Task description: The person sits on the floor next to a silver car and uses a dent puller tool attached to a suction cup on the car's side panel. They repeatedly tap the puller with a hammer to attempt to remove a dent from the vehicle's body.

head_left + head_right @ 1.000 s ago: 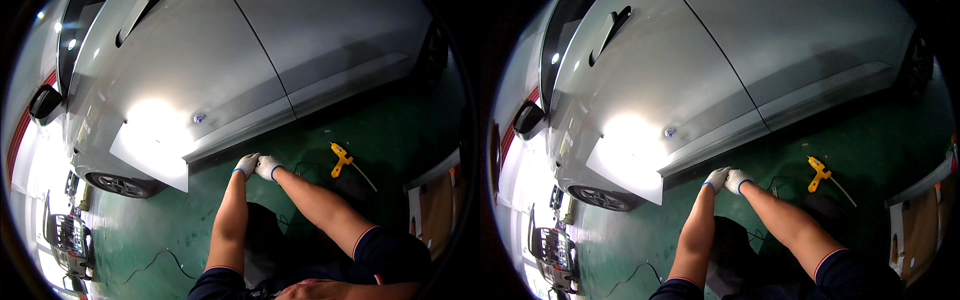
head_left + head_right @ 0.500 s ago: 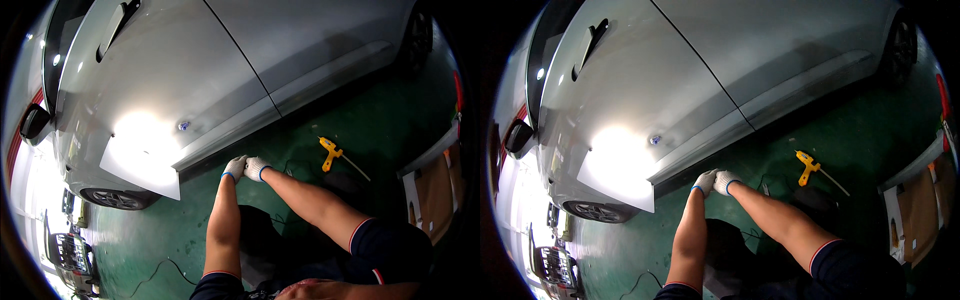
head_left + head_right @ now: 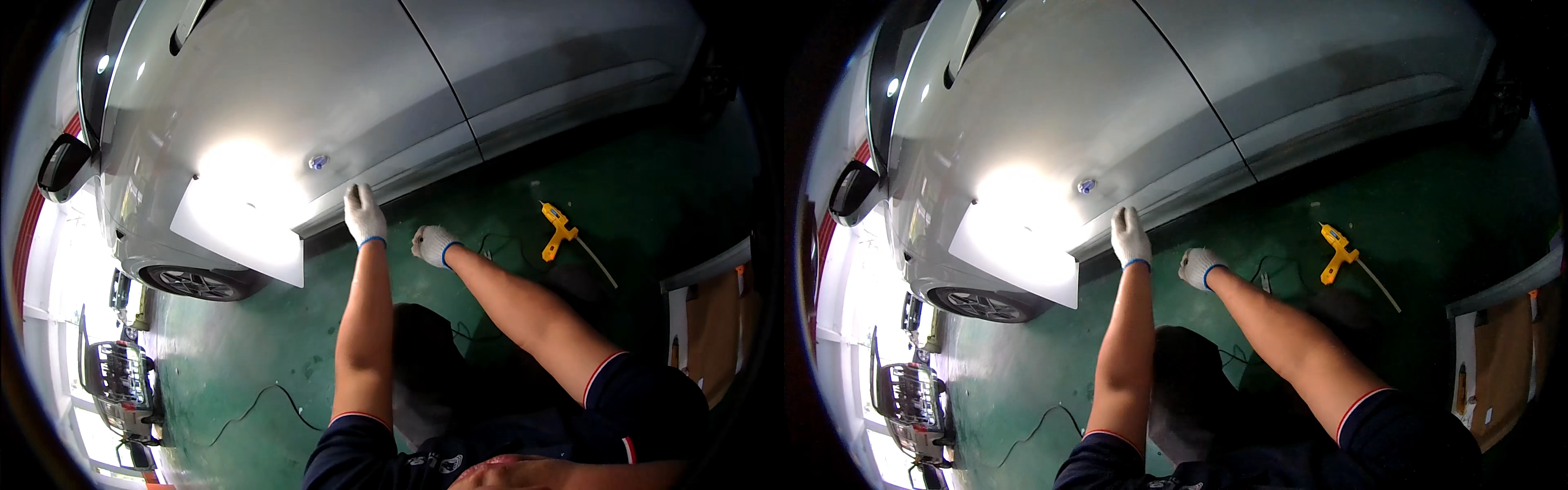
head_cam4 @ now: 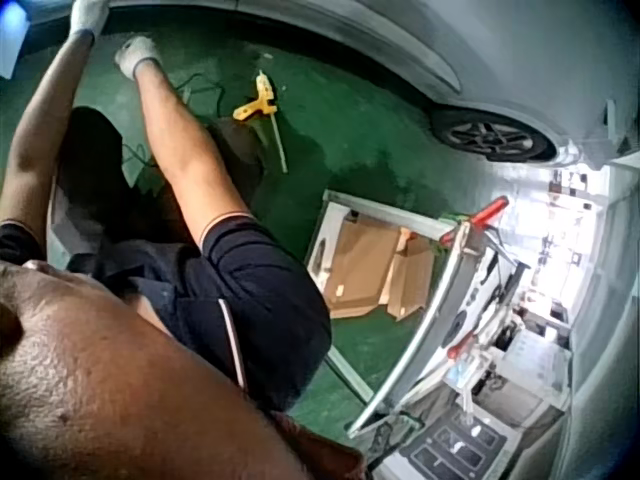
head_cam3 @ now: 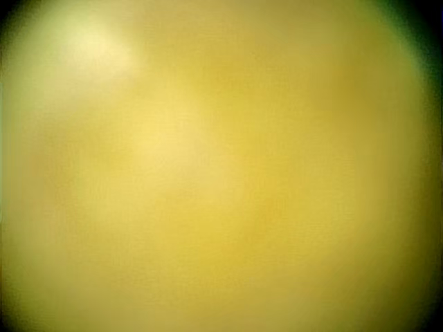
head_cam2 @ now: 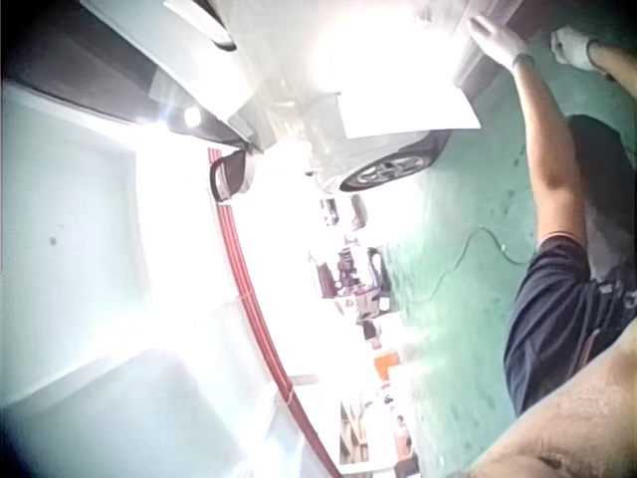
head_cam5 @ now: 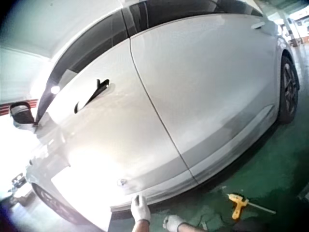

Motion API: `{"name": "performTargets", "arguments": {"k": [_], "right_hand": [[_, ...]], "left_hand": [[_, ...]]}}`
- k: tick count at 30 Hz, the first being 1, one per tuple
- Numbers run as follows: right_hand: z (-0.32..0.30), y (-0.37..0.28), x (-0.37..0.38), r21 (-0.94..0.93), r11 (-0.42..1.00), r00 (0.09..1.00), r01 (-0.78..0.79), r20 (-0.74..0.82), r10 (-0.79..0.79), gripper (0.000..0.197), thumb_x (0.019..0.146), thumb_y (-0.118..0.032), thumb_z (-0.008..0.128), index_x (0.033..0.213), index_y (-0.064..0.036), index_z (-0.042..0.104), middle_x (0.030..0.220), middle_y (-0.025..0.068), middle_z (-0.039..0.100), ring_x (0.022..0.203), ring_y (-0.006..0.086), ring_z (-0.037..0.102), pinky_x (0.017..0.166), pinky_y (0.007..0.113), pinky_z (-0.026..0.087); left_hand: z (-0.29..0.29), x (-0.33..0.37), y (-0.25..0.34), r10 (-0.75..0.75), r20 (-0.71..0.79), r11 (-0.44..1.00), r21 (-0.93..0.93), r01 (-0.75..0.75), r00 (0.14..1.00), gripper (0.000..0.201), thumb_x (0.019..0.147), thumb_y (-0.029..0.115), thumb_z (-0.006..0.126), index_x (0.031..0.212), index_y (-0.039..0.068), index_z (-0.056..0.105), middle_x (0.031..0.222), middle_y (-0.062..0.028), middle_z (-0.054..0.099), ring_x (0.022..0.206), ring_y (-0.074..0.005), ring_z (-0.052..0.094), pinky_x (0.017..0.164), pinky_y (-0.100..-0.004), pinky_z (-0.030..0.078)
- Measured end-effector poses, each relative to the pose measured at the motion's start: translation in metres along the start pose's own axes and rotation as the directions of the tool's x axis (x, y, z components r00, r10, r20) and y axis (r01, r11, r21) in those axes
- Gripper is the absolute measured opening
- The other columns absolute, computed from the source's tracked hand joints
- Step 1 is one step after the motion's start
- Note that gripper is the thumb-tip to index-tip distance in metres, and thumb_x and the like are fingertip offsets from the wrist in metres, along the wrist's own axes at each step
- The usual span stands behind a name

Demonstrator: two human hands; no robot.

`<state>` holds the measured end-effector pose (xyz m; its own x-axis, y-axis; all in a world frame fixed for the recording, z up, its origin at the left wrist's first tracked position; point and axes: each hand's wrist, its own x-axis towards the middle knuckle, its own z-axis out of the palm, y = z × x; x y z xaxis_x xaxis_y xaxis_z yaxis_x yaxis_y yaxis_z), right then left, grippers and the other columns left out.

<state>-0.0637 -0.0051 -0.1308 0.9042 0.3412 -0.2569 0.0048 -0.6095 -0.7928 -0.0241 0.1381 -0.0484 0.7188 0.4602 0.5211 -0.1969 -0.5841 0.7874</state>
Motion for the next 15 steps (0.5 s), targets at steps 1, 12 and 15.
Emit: {"name": "performTargets", "arguments": {"k": [1, 12, 15], "right_hand": [[0.001, -0.006, -0.005, 0.005, 1.0, 1.0, -0.011, 0.023, 0.011, 0.037, 0.09, -0.027, 0.07, 0.125, -0.0162, 0.075, 0.133, 0.0161, 0.071, 0.124, 0.037, 0.067, 0.105, 0.047, 0.055], [-0.008, -0.02, -0.008, -0.048, 0.999, 0.998, -0.01, 0.056, 0.013, 0.038, 0.092, -0.029, 0.064, 0.126, -0.0155, 0.074, 0.137, 0.0155, 0.069, 0.126, 0.0372, 0.066, 0.107, 0.048, 0.055], [-0.012, -0.02, -0.01, -0.036, 0.999, 0.999, -0.011, 0.043, 0.013, 0.038, 0.092, -0.029, 0.064, 0.126, -0.0146, 0.074, 0.138, 0.0155, 0.069, 0.126, 0.0374, 0.066, 0.108, 0.048, 0.054]], "left_hand": [[-0.011, 0.013, 0.001, -0.075, -0.01, 0.995, -0.074, 0.074, 0.997, 0.042, 0.105, 0.032, 0.063, 0.126, -0.005, 0.065, 0.112, -0.0145, 0.073, 0.104, -0.0231, 0.069, 0.096, -0.0353, 0.052], [-0.043, 0.139, 0.022, -0.537, 0.403, 0.533, -0.518, 0.669, 0.741, 0.03, 0.106, 0.04, 0.064, 0.102, 0.01, 0.067, 0.085, -0.0077, 0.066, 0.075, -0.024, 0.063, 0.064, -0.0338, 0.053], [-0.042, 0.135, 0.023, -0.521, 0.447, 0.508, -0.523, 0.685, 0.728, 0.028, 0.107, 0.038, 0.063, 0.101, 0.011, 0.066, 0.082, -0.0068, 0.063, 0.071, -0.023, 0.06, 0.062, -0.034, 0.051]]}}
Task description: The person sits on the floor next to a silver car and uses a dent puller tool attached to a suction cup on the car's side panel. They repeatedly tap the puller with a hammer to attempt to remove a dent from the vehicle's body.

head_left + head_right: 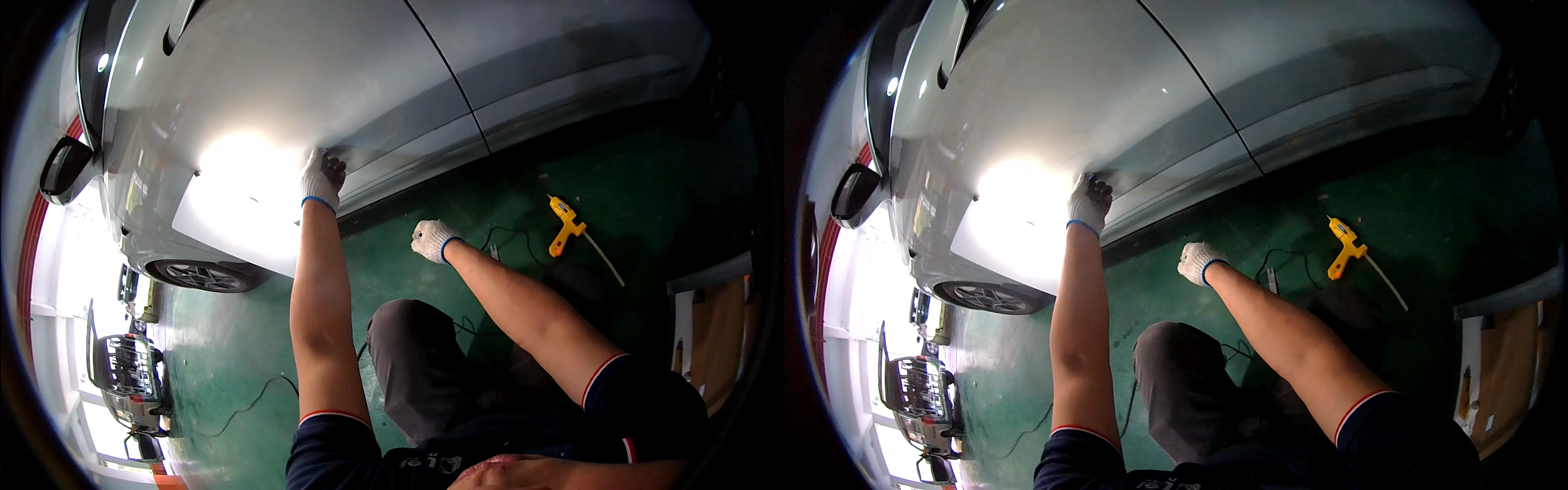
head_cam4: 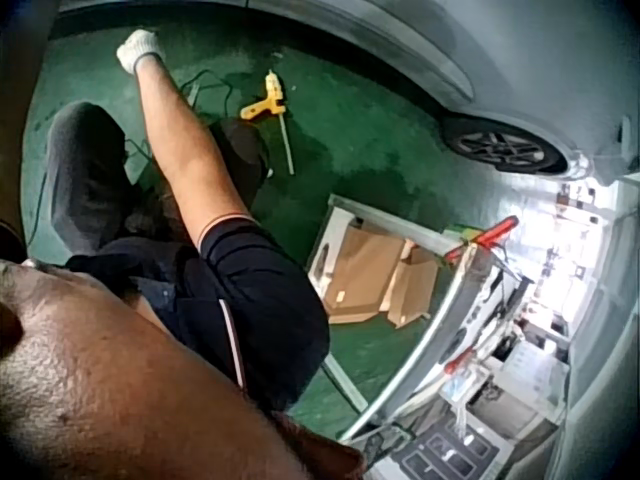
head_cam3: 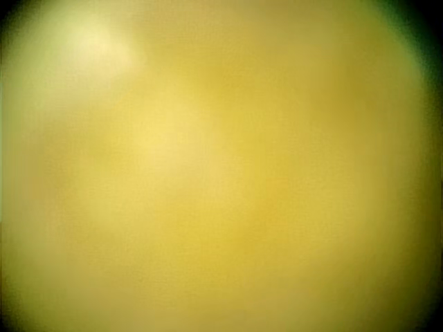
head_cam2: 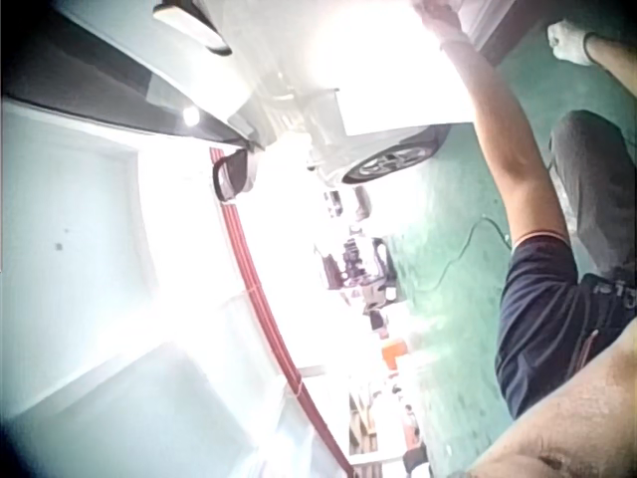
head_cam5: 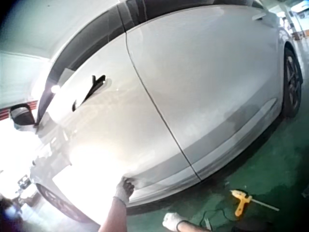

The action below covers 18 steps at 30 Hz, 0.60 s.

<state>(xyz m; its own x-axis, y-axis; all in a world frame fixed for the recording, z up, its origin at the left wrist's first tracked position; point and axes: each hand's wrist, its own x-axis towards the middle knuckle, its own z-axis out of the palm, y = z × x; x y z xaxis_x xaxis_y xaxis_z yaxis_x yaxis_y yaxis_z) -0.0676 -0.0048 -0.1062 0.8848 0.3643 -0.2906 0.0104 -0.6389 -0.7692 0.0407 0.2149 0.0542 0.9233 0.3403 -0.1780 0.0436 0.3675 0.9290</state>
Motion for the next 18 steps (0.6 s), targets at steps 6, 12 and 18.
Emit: {"name": "performTargets", "arguments": {"k": [6, 12, 18], "right_hand": [[-0.002, -0.001, -0.002, 0.019, 1.0, 1.0, 0.014, 0.01, -0.014, 0.038, 0.092, -0.029, 0.064, 0.125, -0.0116, 0.074, 0.137, 0.0177, 0.068, 0.125, 0.0384, 0.066, 0.107, 0.049, 0.055], [0.007, 0.006, 0.011, 0.044, 0.999, 1.0, 0.022, -0.002, -0.022, 0.041, 0.088, -0.033, 0.072, 0.124, -0.0133, 0.072, 0.129, 0.016, 0.072, 0.121, 0.0351, 0.068, 0.105, 0.045, 0.055], [0.007, 0.005, 0.006, -0.007, 1.0, 1.0, -0.02, 0.002, 0.02, 0.037, 0.088, -0.033, 0.073, 0.121, -0.0149, 0.074, 0.127, 0.0141, 0.074, 0.12, 0.0345, 0.069, 0.104, 0.044, 0.056]], "left_hand": [[-0.008, 0.006, -0.007, 0.076, 0.004, 0.997, -0.029, -0.076, 0.997, 0.026, 0.106, 0.038, 0.064, 0.1, 0.012, 0.066, 0.081, -0.0052, 0.063, 0.07, -0.0225, 0.059, 0.061, -0.0339, 0.048], [-0.001, 0.012, -0.013, 0.149, -0.142, 0.988, 0.069, -0.14, 0.979, 0.025, 0.105, 0.037, 0.064, 0.103, 0.012, 0.066, 0.086, -0.0058, 0.065, 0.077, -0.0215, 0.064, 0.066, -0.0347, 0.052], [-0.003, 0.002, -0.017, 0.175, -0.044, 0.984, -0.016, -0.176, 0.984, 0.027, 0.108, 0.038, 0.061, 0.109, 0.011, 0.065, 0.093, -0.0064, 0.069, 0.08, -0.0241, 0.065, 0.07, -0.0371, 0.053]]}}
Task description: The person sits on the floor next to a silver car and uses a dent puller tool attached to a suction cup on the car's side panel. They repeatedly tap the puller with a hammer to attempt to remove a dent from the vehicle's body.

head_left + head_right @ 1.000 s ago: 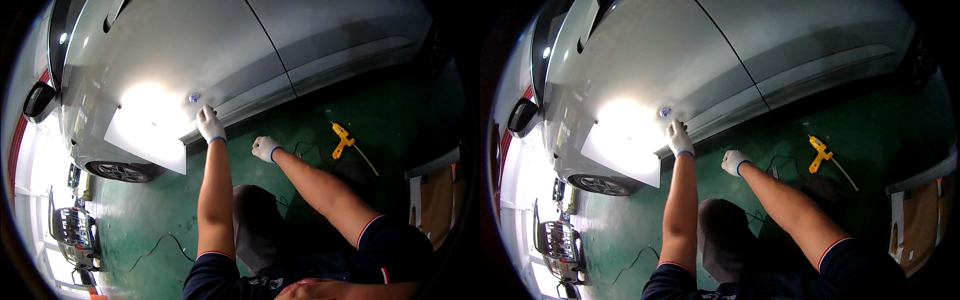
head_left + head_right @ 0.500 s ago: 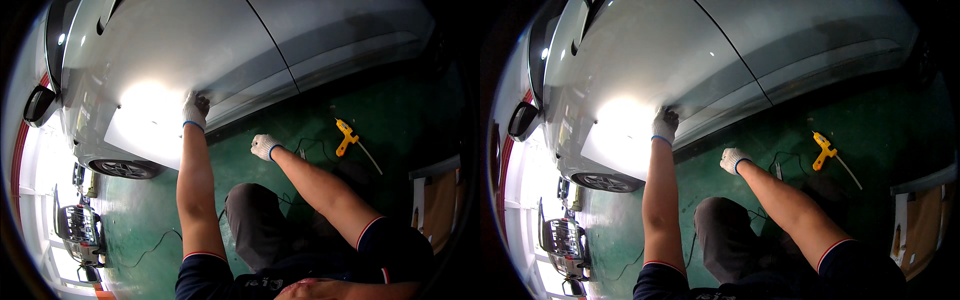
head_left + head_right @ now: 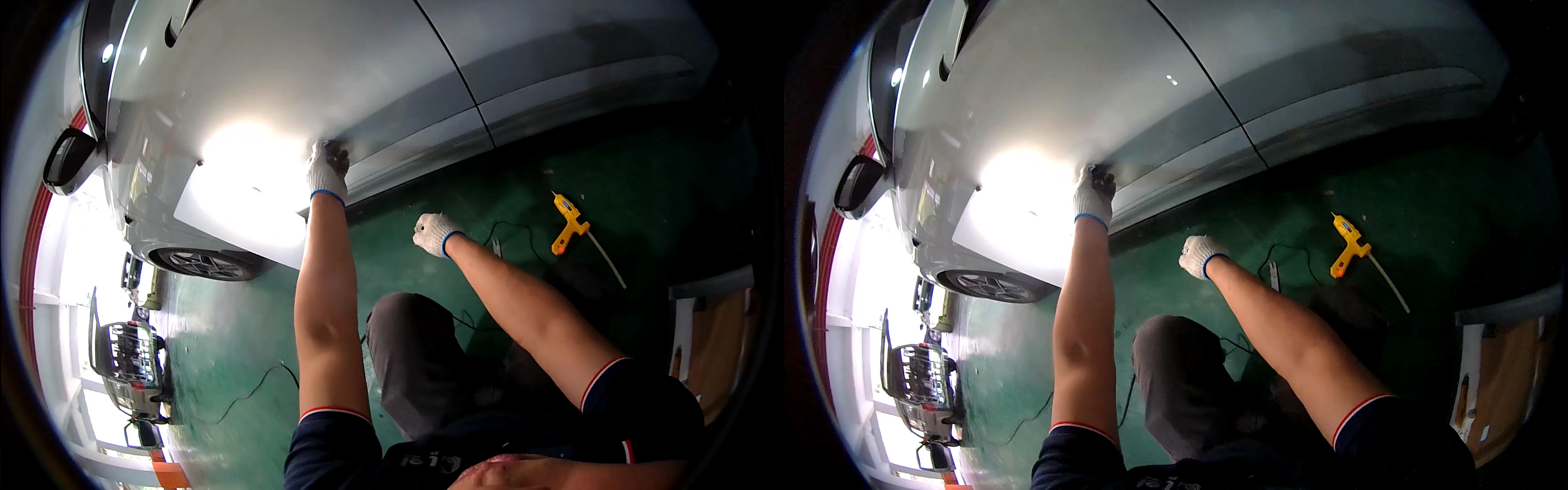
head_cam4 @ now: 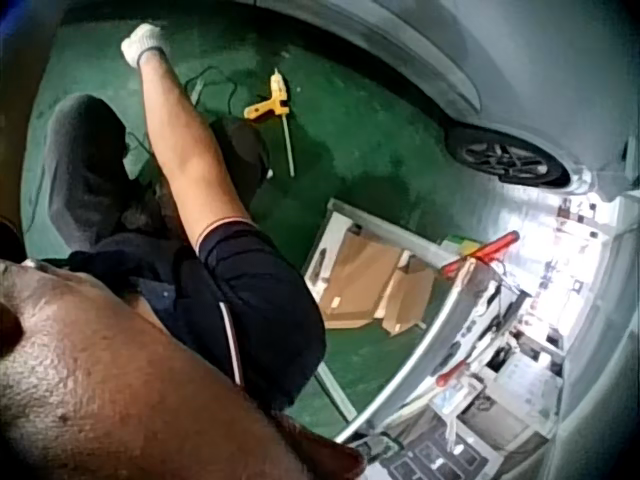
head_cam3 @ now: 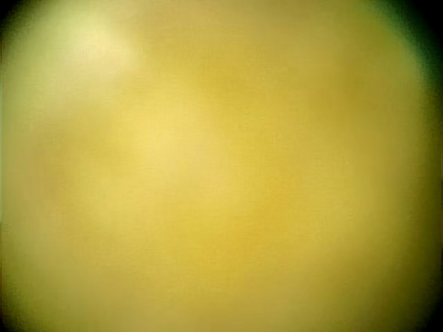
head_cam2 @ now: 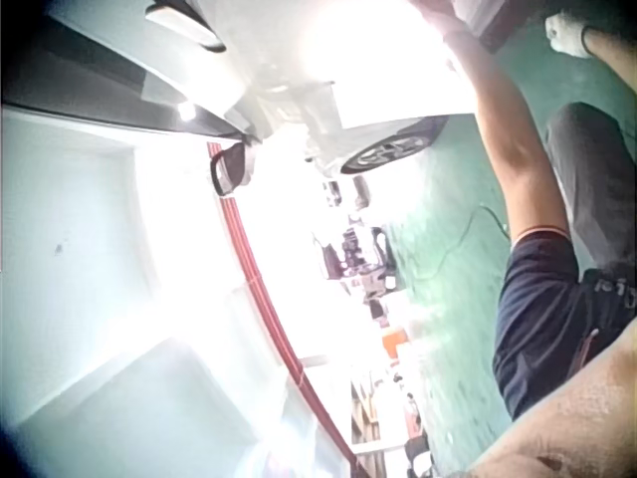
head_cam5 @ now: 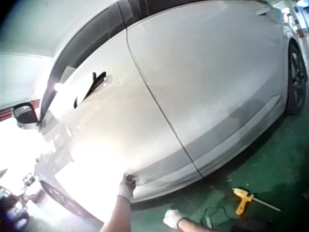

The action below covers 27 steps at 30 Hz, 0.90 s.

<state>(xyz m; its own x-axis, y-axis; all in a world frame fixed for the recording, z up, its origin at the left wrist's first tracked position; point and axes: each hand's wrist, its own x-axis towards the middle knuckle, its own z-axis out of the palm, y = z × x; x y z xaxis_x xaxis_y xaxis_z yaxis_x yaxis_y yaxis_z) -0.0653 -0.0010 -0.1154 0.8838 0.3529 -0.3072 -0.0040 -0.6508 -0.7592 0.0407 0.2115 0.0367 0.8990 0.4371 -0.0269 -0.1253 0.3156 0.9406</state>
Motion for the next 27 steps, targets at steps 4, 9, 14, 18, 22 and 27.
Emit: {"name": "performTargets", "arguments": {"k": [4, 9, 14, 18, 22, 27], "right_hand": [[0.007, -0.002, -0.001, -0.003, 1.0, 1.0, 0.029, 0.001, -0.029, 0.037, 0.088, -0.033, 0.072, 0.121, -0.016, 0.074, 0.128, 0.0131, 0.073, 0.121, 0.0342, 0.069, 0.105, 0.044, 0.055], [0.002, 0.002, -0.003, -0.016, 1.0, 1.0, 0.008, -0.018, -0.008, 0.034, 0.088, -0.033, 0.072, 0.118, -0.0157, 0.075, 0.128, 0.0135, 0.073, 0.121, 0.0346, 0.069, 0.105, 0.045, 0.055], [0.007, 0.003, -0.001, 0.008, 0.999, 0.999, 0.041, -0.023, -0.04, 0.035, 0.088, -0.033, 0.073, 0.118, -0.0149, 0.075, 0.128, 0.0144, 0.073, 0.121, 0.0349, 0.068, 0.105, 0.045, 0.055], [0.007, 0.008, -0.003, 0.039, 0.993, 0.992, 0.111, -0.064, -0.109, 0.036, 0.094, -0.029, 0.063, 0.119, -0.0077, 0.076, 0.13, 0.0211, 0.071, 0.121, 0.0405, 0.068, 0.104, 0.05, 0.056], [0.004, -0.003, -0.011, -0.017, 0.996, 0.996, 0.084, -0.014, -0.084, 0.037, 0.094, -0.03, 0.064, 0.121, -0.008, 0.075, 0.132, 0.0208, 0.07, 0.123, 0.04, 0.067, 0.105, 0.05, 0.055], [0.002, -0.001, -0.009, 0.003, 0.999, 0.999, 0.043, -0.007, -0.043, 0.037, 0.088, -0.033, 0.073, 0.121, -0.0152, 0.074, 0.132, 0.0151, 0.071, 0.124, 0.0351, 0.067, 0.107, 0.045, 0.054]], "left_hand": [[-0.005, 0.008, 0.002, -0.011, -0.023, 0.999, 0.049, 0.012, 1.0, 0.025, 0.107, 0.037, 0.063, 0.111, 0.012, 0.064, 0.091, -0.0056, 0.067, 0.079, -0.0232, 0.065, 0.068, -0.035, 0.053], [0.012, -0.002, -0.001, 0.047, -0.104, 0.992, 0.118, -0.035, 0.993, 0.026, 0.104, 0.037, 0.067, 0.108, 0.011, 0.064, 0.087, -0.0058, 0.066, 0.076, -0.0205, 0.066, 0.063, -0.0349, 0.052], [0.018, -0.004, -0.005, 0.145, -0.184, 0.971, 0.215, -0.104, 0.972, 0.025, 0.103, 0.036, 0.064, 0.103, 0.011, 0.064, 0.084, -0.0052, 0.065, 0.069, -0.0196, 0.066, 0.058, -0.0339, 0.051], [0.032, -0.013, -0.007, 0.184, -0.224, 0.972, 0.187, -0.143, 0.957, 0.024, 0.103, 0.035, 0.064, 0.1, 0.011, 0.064, 0.083, -0.004, 0.066, 0.065, -0.0181, 0.065, 0.054, -0.0314, 0.049], [0.012, -0.009, -0.007, 0.189, -0.114, 0.967, 0.194, -0.164, 0.975, 0.023, 0.104, 0.034, 0.065, 0.099, 0.012, 0.063, 0.083, -0.0042, 0.067, 0.066, -0.0172, 0.065, 0.056, -0.0314, 0.05], [0.017, -0.006, -0.011, 0.2, -0.127, 0.96, 0.222, -0.169, 0.971, 0.022, 0.104, 0.034, 0.066, 0.1, 0.013, 0.062, 0.083, -0.0038, 0.066, 0.067, -0.017, 0.065, 0.058, -0.0311, 0.051]]}}
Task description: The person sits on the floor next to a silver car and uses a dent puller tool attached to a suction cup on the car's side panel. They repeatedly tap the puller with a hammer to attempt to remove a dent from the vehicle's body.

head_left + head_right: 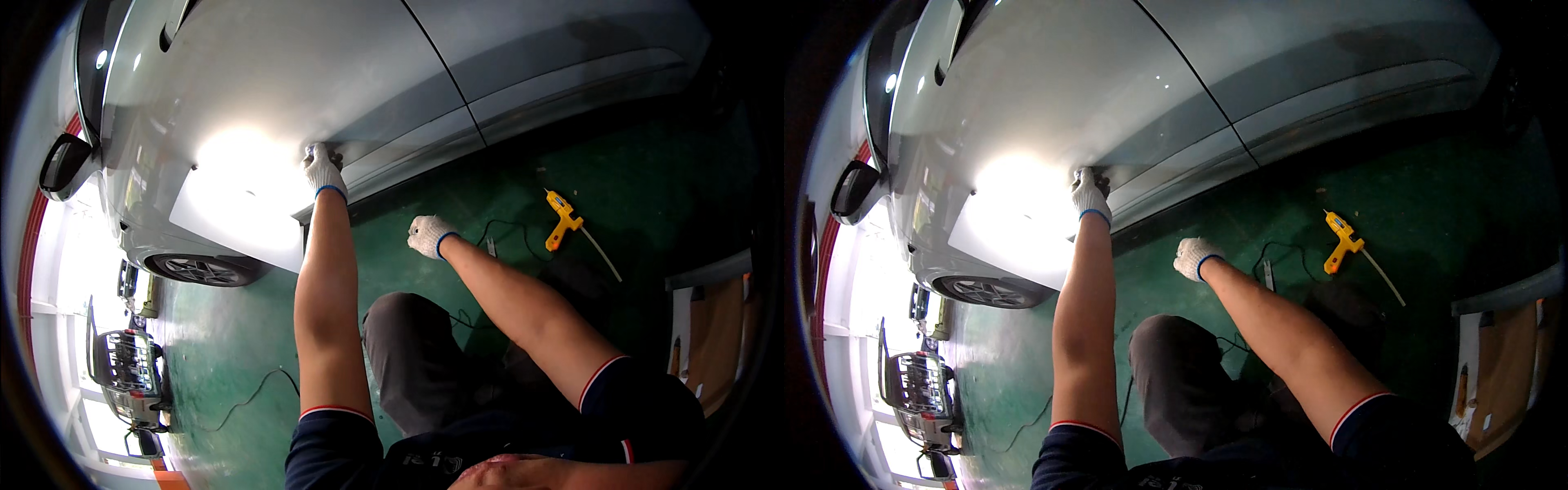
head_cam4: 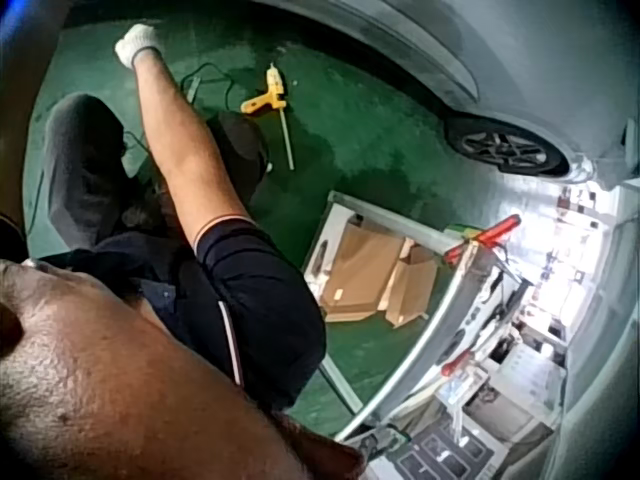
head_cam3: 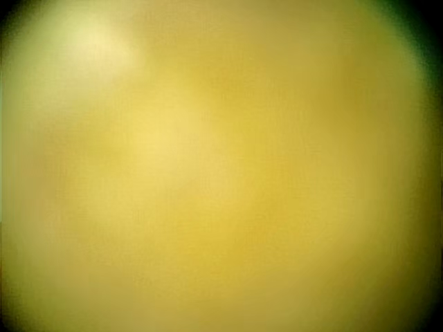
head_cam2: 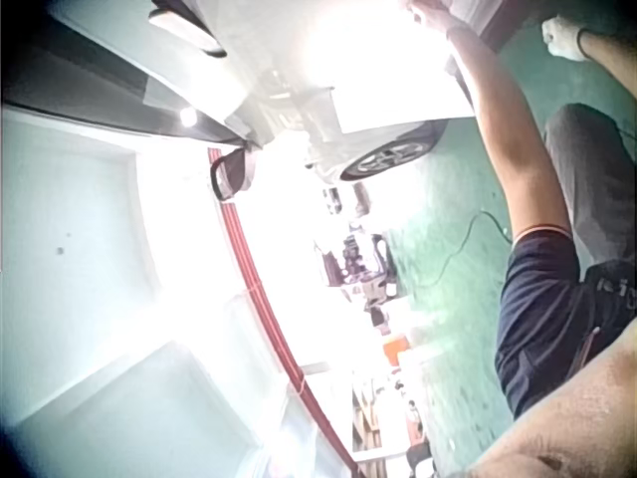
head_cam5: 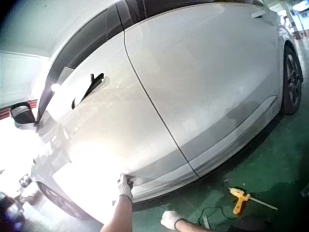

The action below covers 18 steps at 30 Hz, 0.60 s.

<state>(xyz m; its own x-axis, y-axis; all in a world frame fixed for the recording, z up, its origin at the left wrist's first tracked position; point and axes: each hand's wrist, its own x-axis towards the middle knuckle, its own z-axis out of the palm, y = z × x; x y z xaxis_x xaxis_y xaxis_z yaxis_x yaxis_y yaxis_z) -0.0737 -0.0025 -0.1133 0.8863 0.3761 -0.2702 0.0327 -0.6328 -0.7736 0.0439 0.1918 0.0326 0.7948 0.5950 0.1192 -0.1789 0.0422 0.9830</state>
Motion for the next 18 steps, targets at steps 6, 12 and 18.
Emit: {"name": "performTargets", "arguments": {"k": [6, 12, 18], "right_hand": [[0.002, 0.003, 0.003, 0.046, 0.999, 1.0, -0.012, -0.005, 0.012, 0.039, 0.088, -0.033, 0.073, 0.122, -0.0141, 0.073, 0.131, 0.0157, 0.072, 0.123, 0.0353, 0.067, 0.107, 0.044, 0.054], [0.004, 0.003, 0.007, 0.067, 0.998, 0.999, -0.021, -0.026, 0.023, 0.039, 0.087, -0.032, 0.072, 0.122, -0.0137, 0.074, 0.131, 0.0161, 0.072, 0.123, 0.0353, 0.067, 0.106, 0.045, 0.055], [-0.003, 0.0, 0.003, -0.033, 0.999, 0.999, 0.033, -0.004, -0.033, 0.036, 0.091, -0.03, 0.065, 0.122, -0.0131, 0.075, 0.132, 0.0165, 0.071, 0.122, 0.0391, 0.068, 0.105, 0.05, 0.055]], "left_hand": [[-0.005, -0.001, -0.005, 0.026, 0.031, 1.0, 0.0, -0.026, 0.999, 0.023, 0.102, 0.035, 0.069, 0.104, 0.014, 0.061, 0.085, -0.0047, 0.066, 0.069, -0.0176, 0.066, 0.061, -0.0322, 0.052], [0.001, -0.006, -0.003, 0.042, -0.012, 0.999, -0.031, -0.043, 0.999, 0.025, 0.102, 0.035, 0.07, 0.108, 0.013, 0.06, 0.089, -0.0065, 0.069, 0.07, -0.0206, 0.067, 0.061, -0.0326, 0.052], [0.007, -0.012, 0.011, -0.076, 0.018, 0.997, -0.033, 0.076, 0.997, 0.026, 0.102, 0.034, 0.07, 0.113, 0.012, 0.061, 0.096, -0.0083, 0.072, 0.074, -0.0224, 0.067, 0.064, -0.0315, 0.053]]}}
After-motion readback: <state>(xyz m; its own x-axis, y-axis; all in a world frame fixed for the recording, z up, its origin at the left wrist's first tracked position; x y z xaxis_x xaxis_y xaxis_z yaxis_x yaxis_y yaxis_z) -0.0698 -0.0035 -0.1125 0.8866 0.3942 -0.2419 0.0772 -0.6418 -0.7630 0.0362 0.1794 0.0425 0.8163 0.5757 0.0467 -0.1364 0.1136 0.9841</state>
